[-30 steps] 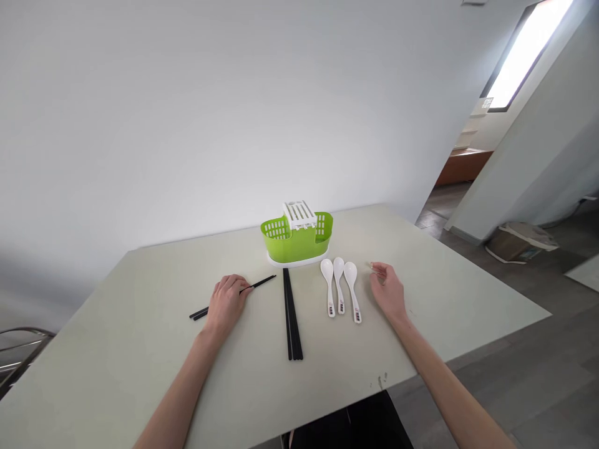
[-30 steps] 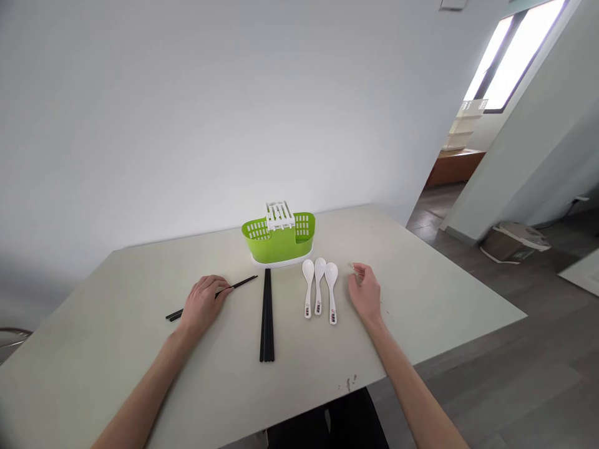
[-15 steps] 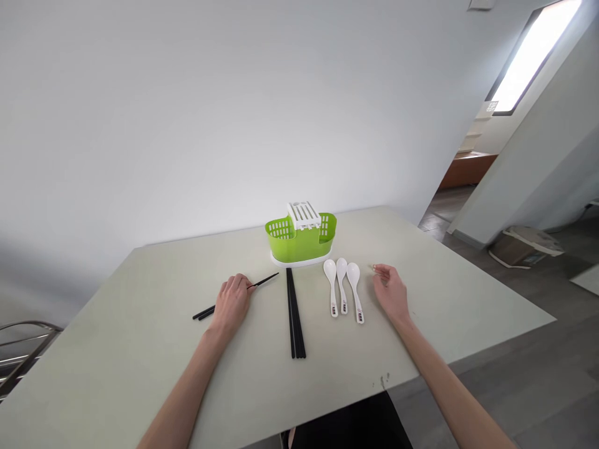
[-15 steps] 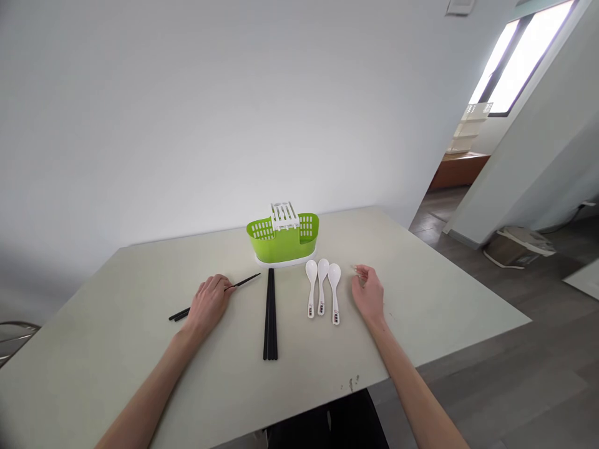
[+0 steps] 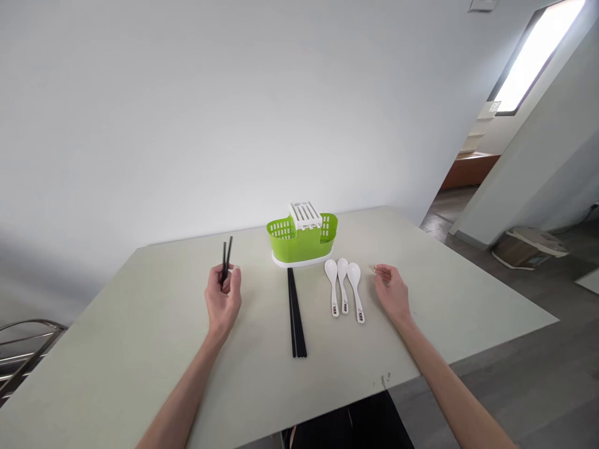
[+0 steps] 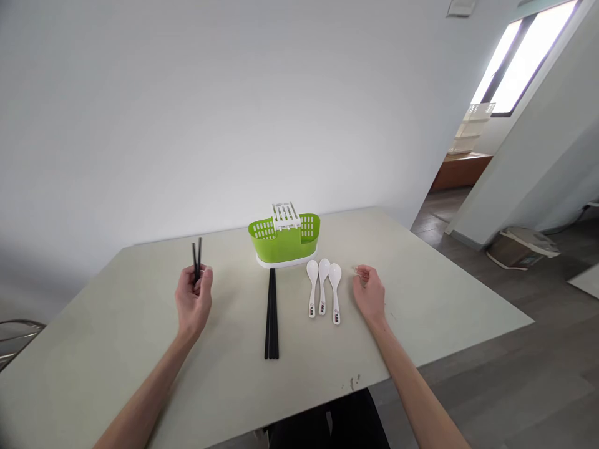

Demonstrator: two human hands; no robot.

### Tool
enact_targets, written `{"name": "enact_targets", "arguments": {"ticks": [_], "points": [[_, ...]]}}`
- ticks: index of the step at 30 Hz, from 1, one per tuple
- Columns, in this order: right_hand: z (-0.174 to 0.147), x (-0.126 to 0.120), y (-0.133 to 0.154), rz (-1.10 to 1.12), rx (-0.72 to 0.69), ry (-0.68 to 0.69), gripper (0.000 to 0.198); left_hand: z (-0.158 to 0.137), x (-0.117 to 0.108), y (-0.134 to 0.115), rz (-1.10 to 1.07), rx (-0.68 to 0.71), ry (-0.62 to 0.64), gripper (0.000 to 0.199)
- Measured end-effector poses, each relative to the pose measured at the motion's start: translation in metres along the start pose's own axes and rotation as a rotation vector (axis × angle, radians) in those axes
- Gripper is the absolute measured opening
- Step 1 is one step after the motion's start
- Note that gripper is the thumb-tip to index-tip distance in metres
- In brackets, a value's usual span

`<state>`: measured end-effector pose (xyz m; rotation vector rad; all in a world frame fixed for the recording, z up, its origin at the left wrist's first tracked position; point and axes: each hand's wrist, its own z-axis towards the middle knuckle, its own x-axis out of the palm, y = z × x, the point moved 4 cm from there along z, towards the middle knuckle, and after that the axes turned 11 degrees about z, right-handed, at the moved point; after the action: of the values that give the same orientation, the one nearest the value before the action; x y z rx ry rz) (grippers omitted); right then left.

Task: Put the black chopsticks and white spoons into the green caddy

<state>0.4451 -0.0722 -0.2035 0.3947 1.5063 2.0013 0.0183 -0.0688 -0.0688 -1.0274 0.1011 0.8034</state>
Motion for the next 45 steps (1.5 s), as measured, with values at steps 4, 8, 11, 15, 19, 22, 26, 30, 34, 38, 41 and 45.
{"name": "enact_targets", "arguments": {"ticks": [4, 8, 11, 15, 19, 22, 26, 30, 34, 38, 41, 45], "points": [[0.000, 0.000, 0.002, 0.005, -0.012, 0.001, 0.029, 0.003, -0.006, -0.005, -0.193, -0.077, 0.004, 0.042], [0.000, 0.000, 0.003, 0.003, -0.011, 0.003, 0.029, 0.006, -0.004, -0.001, -0.302, -0.073, 0.026, 0.054], [-0.001, -0.001, 0.004, 0.004, -0.005, 0.000, 0.029, 0.007, 0.001, 0.003, -0.362, -0.081, 0.054, 0.057], [-0.001, -0.001, 0.005, 0.011, -0.002, 0.001, 0.027, 0.008, 0.003, 0.009, -0.380, -0.114, 0.063, 0.059], [-0.002, 0.000, 0.004, 0.020, -0.002, 0.007, 0.027, 0.009, 0.004, 0.013, -0.395, -0.158, 0.085, 0.062], [-0.001, 0.000, 0.003, 0.025, 0.004, 0.009, 0.029, 0.007, 0.009, 0.015, -0.550, -0.238, 0.167, 0.064], [0.000, -0.002, 0.008, 0.027, 0.006, -0.002, 0.032, -0.003, 0.025, 0.012, -0.759, -0.388, 0.416, 0.066], [-0.010, 0.003, 0.048, 0.010, -0.061, -0.001, 0.033, -0.015, 0.036, 0.007, -0.810, -0.468, 0.622, 0.065], [-0.036, 0.032, 0.128, 0.036, -0.195, 0.303, 0.028, -0.027, 0.042, -0.003, -0.819, -0.434, 0.778, 0.065], [-0.070, 0.075, 0.200, 0.100, -0.214, 0.814, 0.033, -0.043, 0.044, -0.017, -0.824, -0.359, 0.909, 0.067], [-0.087, 0.096, 0.235, 0.156, -0.221, 0.960, 0.040, -0.056, 0.044, -0.027, -0.795, -0.259, 0.980, 0.068], [-0.098, 0.108, 0.267, 0.209, -0.290, 0.990, 0.032, -0.065, 0.044, -0.034, -0.750, -0.134, 1.032, 0.066]]}}
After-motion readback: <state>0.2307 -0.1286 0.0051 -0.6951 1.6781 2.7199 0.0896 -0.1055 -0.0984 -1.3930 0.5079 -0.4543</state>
